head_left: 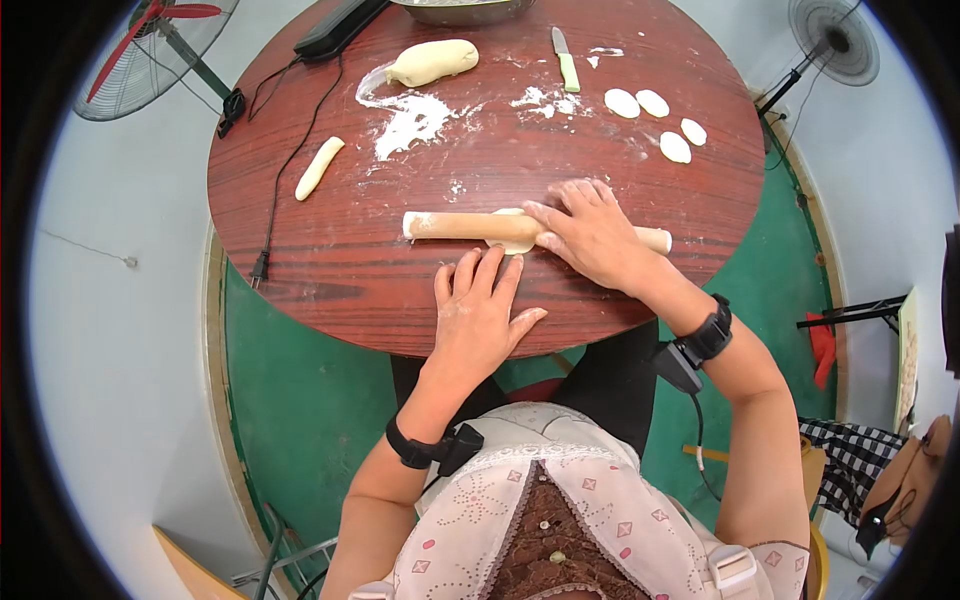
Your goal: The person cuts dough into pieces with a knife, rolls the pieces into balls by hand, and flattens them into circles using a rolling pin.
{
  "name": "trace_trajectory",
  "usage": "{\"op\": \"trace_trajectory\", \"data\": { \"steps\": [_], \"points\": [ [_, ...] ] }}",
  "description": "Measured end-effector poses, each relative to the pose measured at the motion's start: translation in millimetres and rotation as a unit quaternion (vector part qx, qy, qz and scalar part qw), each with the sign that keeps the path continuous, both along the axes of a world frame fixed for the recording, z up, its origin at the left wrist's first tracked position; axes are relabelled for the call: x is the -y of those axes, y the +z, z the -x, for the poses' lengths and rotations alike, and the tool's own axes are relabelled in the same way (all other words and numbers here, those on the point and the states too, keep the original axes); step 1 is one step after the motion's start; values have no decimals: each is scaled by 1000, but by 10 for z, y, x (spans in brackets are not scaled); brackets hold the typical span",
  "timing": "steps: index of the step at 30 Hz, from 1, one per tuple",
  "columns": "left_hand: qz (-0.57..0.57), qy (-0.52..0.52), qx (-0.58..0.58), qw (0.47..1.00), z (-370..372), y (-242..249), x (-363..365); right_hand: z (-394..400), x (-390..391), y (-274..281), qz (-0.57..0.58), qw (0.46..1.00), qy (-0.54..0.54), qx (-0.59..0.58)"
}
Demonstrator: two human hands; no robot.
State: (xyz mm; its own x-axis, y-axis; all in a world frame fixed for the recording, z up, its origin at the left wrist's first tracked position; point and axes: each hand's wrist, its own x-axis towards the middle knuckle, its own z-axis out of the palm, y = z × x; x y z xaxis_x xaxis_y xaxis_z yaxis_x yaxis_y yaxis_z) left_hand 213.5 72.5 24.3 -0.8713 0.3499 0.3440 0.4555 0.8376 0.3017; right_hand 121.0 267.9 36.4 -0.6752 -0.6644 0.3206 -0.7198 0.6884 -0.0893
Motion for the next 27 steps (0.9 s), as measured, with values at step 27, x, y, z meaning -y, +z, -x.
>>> {"op": "trace_trajectory", "data": {
  "steps": [27],
  "points": [
    [0, 2, -15, 1000, 0, 27, 10, 106, 3, 58, 0, 997, 20, -70]
  ]
}}
